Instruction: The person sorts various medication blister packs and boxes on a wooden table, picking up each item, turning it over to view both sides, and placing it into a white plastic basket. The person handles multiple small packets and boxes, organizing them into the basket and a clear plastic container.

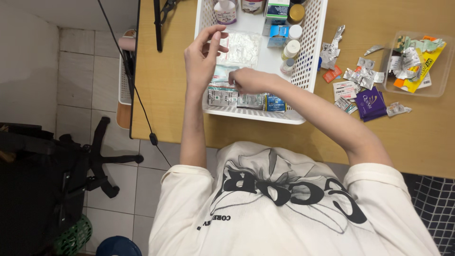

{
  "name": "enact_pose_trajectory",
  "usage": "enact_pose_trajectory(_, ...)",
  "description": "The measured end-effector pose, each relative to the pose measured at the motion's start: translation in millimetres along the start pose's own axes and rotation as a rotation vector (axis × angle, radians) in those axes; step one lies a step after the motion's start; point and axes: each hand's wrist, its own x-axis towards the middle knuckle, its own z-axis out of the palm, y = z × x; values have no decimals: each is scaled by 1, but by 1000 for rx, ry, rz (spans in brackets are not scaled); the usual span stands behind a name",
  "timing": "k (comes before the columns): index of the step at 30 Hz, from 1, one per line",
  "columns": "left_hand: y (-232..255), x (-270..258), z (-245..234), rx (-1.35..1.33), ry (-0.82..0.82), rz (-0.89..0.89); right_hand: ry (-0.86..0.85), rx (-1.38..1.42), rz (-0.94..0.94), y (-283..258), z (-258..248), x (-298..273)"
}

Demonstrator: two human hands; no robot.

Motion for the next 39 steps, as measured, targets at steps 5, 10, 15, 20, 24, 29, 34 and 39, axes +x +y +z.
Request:
enact_pose_trajectory(5,8,-1,8,15,-19,-18,69,-98,-98,-12,-6,-16)
enact_pose_trajectory(10,24,-12,15,-20,-41,48,269,6,-176,-31,-54,-80)
enact_pose_trajectory(15,46,-23,39,43,-79,26,539,437,-41,15,-96,-208)
enact_pose_trajectory(20,64,-27,91,9,-82,74,693,415,254,136,-84,-299)
enact_pose_trajectory(24,76,-36,131,41,-109,108,634,108,358,239,-27,-314)
enact_pose_trajectory(29,82,-47,166,49,-139,61,605,-56,305,280,31,-304)
enact_pose_trajectory(34,88,-56,188,52,-138,85,551,-260,321,279,55,-291)
enact_pose_trajectory(39,98,-66,211,37,-144,120,580,-235,325,271,44,-300)
